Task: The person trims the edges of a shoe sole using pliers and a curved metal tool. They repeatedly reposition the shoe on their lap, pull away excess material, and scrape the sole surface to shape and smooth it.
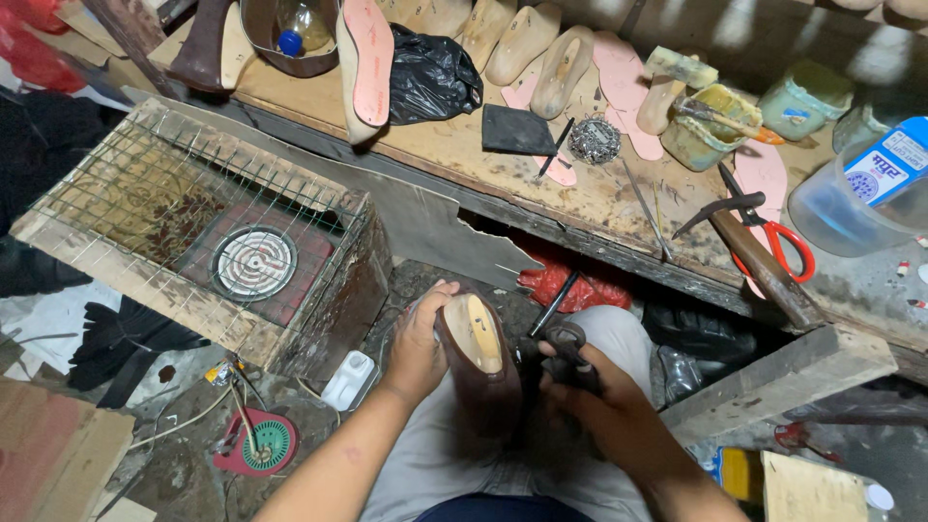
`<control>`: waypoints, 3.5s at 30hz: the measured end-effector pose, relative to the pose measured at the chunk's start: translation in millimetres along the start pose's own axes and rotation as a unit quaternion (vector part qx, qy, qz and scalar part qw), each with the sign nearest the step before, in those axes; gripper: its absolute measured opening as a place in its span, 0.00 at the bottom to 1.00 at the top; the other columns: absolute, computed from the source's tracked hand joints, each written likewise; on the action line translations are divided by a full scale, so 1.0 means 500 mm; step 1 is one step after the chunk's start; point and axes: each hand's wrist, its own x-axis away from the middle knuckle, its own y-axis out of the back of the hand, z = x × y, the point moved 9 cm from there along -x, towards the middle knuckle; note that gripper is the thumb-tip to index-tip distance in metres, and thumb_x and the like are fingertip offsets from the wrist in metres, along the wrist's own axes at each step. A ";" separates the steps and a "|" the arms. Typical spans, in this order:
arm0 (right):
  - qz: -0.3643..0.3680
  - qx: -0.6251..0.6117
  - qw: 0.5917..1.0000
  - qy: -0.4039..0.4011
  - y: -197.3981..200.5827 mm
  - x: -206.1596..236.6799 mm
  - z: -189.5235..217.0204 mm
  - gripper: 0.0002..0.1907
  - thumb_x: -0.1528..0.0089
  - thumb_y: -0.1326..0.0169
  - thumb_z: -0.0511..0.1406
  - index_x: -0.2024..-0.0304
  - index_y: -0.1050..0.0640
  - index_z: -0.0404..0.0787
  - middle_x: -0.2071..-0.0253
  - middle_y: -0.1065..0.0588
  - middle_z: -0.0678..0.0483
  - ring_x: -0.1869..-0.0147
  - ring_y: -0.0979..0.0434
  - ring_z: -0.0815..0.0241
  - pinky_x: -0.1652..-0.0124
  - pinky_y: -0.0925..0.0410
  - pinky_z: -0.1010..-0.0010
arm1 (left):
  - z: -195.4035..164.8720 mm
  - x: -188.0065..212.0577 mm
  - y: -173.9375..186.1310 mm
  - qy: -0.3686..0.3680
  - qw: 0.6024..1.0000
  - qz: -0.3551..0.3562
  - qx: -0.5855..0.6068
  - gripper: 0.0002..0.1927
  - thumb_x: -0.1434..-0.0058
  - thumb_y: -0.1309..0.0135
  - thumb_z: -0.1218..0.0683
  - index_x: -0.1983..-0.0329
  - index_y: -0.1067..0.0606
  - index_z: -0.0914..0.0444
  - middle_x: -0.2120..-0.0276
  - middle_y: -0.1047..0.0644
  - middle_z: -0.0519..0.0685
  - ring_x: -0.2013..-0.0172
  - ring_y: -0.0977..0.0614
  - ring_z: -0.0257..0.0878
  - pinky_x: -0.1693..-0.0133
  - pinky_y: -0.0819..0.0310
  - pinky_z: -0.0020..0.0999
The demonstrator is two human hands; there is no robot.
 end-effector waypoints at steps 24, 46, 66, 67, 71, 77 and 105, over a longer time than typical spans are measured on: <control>-0.102 0.299 0.884 0.344 -0.058 0.058 0.202 0.26 0.39 0.41 0.38 0.39 0.29 0.37 0.41 0.25 0.45 0.36 0.25 0.47 0.39 0.33 0.61 | -0.147 0.002 0.022 -0.028 0.994 -0.001 -0.110 0.47 0.62 0.29 0.49 0.40 0.38 0.67 0.43 0.30 0.60 0.44 0.28 0.60 0.43 0.37 0.50; -0.070 0.250 0.888 0.380 -0.066 0.010 0.212 0.10 0.35 0.45 0.34 0.52 0.20 0.41 0.49 0.19 0.52 0.39 0.19 0.52 0.32 0.36 0.60 | -0.199 -0.040 0.061 0.038 0.983 0.029 0.175 0.19 0.50 0.32 0.61 0.55 0.23 0.66 0.56 0.19 0.54 0.51 0.17 0.49 0.37 0.36 0.45; -0.012 0.257 0.835 0.487 -0.170 0.042 0.117 0.41 0.47 0.31 0.29 0.34 0.35 0.41 0.37 0.29 0.45 0.34 0.26 0.43 0.35 0.32 0.59 | -0.070 -0.023 0.038 0.146 0.779 0.273 0.545 0.24 0.32 0.39 0.51 0.38 0.28 0.66 0.40 0.30 0.52 0.36 0.29 0.45 0.33 0.38 0.42; -0.035 0.263 0.838 0.478 -0.164 0.032 0.116 0.41 0.48 0.31 0.29 0.35 0.34 0.40 0.38 0.29 0.45 0.35 0.26 0.43 0.36 0.32 0.59 | -0.062 -0.020 0.036 0.179 0.786 0.254 0.535 0.28 0.33 0.39 0.50 0.35 0.31 0.66 0.37 0.31 0.53 0.34 0.30 0.46 0.31 0.40 0.44; -0.107 0.249 0.867 0.418 -0.130 0.005 0.123 0.42 0.53 0.27 0.31 0.39 0.32 0.36 0.41 0.31 0.41 0.38 0.27 0.42 0.41 0.32 0.60 | -0.072 -0.001 0.063 0.183 0.862 0.250 0.400 0.48 0.44 0.37 0.54 0.24 0.47 0.62 0.28 0.38 0.57 0.27 0.39 0.47 0.30 0.49 0.41; -0.074 0.242 0.866 0.432 -0.153 0.014 0.144 0.42 0.51 0.30 0.29 0.37 0.34 0.35 0.39 0.31 0.40 0.36 0.27 0.44 0.39 0.33 0.61 | -0.076 0.028 0.049 0.189 0.968 0.154 0.066 0.49 0.52 0.35 0.58 0.27 0.46 0.62 0.33 0.36 0.62 0.32 0.37 0.57 0.36 0.42 0.43; -0.003 0.283 0.878 0.386 -0.160 0.023 0.167 0.44 0.52 0.32 0.28 0.35 0.35 0.33 0.37 0.32 0.37 0.35 0.28 0.39 0.40 0.33 0.60 | -0.102 -0.029 0.062 0.087 0.990 0.065 0.088 0.31 0.45 0.41 0.59 0.37 0.32 0.63 0.44 0.23 0.60 0.41 0.23 0.58 0.43 0.30 0.47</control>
